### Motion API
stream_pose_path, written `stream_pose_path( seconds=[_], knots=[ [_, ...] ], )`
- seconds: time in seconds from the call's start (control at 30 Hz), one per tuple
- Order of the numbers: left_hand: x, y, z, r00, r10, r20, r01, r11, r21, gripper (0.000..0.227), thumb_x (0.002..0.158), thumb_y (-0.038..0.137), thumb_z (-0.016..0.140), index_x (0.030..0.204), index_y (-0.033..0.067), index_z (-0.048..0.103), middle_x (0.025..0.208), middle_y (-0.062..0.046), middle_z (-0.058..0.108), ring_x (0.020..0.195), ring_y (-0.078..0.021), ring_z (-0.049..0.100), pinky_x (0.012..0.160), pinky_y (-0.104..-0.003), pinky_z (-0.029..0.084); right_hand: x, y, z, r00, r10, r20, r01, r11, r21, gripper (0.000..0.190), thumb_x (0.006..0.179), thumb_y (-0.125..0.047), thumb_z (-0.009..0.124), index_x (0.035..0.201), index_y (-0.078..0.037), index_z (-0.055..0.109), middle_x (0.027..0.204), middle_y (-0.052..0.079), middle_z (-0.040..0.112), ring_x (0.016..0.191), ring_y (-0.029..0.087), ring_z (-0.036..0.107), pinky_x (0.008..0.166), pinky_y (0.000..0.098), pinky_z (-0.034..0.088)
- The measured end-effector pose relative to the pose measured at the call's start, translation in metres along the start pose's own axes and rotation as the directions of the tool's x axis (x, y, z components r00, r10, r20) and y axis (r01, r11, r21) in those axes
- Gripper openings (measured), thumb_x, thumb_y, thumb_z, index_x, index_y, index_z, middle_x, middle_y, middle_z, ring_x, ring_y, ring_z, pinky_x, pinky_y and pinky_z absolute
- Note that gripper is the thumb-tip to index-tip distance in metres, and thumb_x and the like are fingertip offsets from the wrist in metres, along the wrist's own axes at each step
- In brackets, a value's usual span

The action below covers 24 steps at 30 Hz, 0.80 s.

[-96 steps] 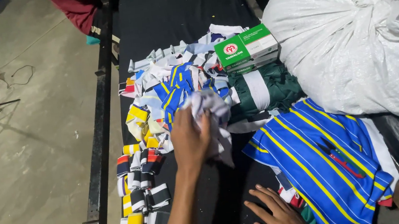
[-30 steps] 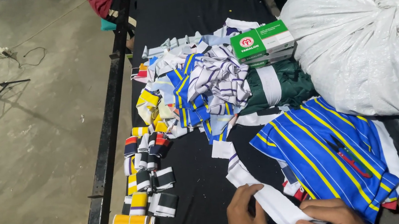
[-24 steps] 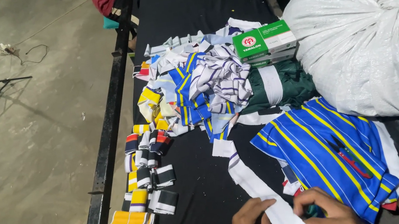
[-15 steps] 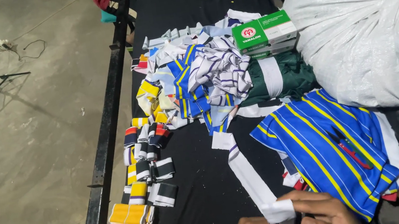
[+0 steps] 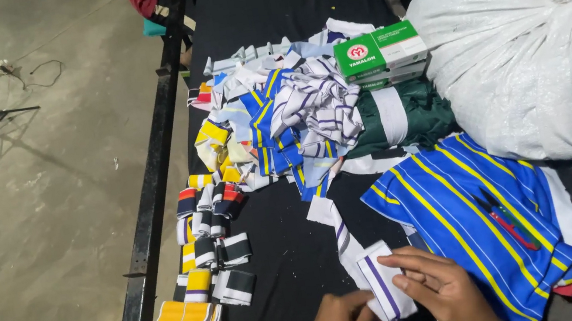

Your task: The person is sorting, folding, and bundling various fabric pieces and components on a work table in a factory setting.

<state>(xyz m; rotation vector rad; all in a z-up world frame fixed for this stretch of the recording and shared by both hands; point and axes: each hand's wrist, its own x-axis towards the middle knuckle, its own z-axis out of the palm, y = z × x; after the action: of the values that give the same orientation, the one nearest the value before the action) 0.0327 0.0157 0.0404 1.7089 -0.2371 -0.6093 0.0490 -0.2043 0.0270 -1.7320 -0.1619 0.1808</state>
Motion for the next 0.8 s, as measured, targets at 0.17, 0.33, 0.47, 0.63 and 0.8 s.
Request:
stream_pose_path(
  seconds=[0.17,0.33,0.47,0.63,0.8],
  knots=[
    [0.029,-0.015,-0.007,0.954,0.098,-0.284,-0.101,0.995,0.002,0.033,0.096,0.014,0.06,0.125,0.0116,0.076,0.103,-0.005,0.08,0.059,-0.0112,0.066,0.052,-0.027,0.056,-0.008,0.004,0.006,0.996,-0.069,-0.056,0.072,0.996,0.053,0.022,0.084,-0.007,0.077,0.103,0.0,0.087,0.099,0.013,0.083,0.085,0.018,0.08,0.069,0.0259,0.066],
    [0.046,0.015,-0.02,0.868,0.305,-0.392,-0.328,0.945,0.009,0.046,0.094,0.004,0.053,0.138,0.0074,0.063,0.141,-0.014,0.067,0.127,-0.0254,0.067,0.098,-0.034,0.058,-0.032,0.005,0.016,0.995,-0.098,-0.035,0.1,0.992,0.079,0.026,0.081,-0.004,0.08,0.106,0.001,0.086,0.101,0.017,0.088,0.096,0.023,0.084,0.083,0.0296,0.067],
    [0.061,0.052,-0.03,0.828,0.453,-0.329,-0.517,0.844,-0.14,0.048,0.096,0.015,0.054,0.144,0.0079,0.056,0.157,-0.015,0.05,0.147,-0.0291,0.049,0.115,-0.043,0.046,-0.033,0.014,0.01,0.923,-0.377,-0.082,0.35,0.907,-0.235,0.025,0.079,-0.012,0.083,0.104,-0.009,0.085,0.096,0.006,0.088,0.096,0.021,0.083,0.086,0.0274,0.064],
    [0.061,0.067,-0.028,0.781,0.494,-0.383,-0.624,0.64,-0.448,0.072,0.084,0.03,0.075,0.146,0.0016,0.053,0.168,-0.02,0.031,0.148,-0.0337,0.046,0.116,-0.043,0.041,-0.026,0.007,0.01,0.881,-0.465,-0.089,0.434,0.869,-0.239,0.03,0.077,-0.009,0.086,0.106,-0.008,0.083,0.098,0.004,0.088,0.096,0.013,0.083,0.095,0.0247,0.063],
    [0.079,0.011,-0.014,0.895,-0.084,-0.438,-0.399,0.284,-0.872,0.071,0.073,-0.002,0.07,0.143,-0.0024,0.056,0.141,-0.023,0.063,0.117,-0.0309,0.063,0.096,-0.041,0.052,-0.039,0.012,0.011,0.951,-0.304,0.055,0.305,0.896,-0.323,0.016,0.076,-0.014,0.087,0.092,-0.014,0.088,0.093,0.001,0.089,0.086,0.009,0.086,0.081,0.0178,0.064]
  ],
)
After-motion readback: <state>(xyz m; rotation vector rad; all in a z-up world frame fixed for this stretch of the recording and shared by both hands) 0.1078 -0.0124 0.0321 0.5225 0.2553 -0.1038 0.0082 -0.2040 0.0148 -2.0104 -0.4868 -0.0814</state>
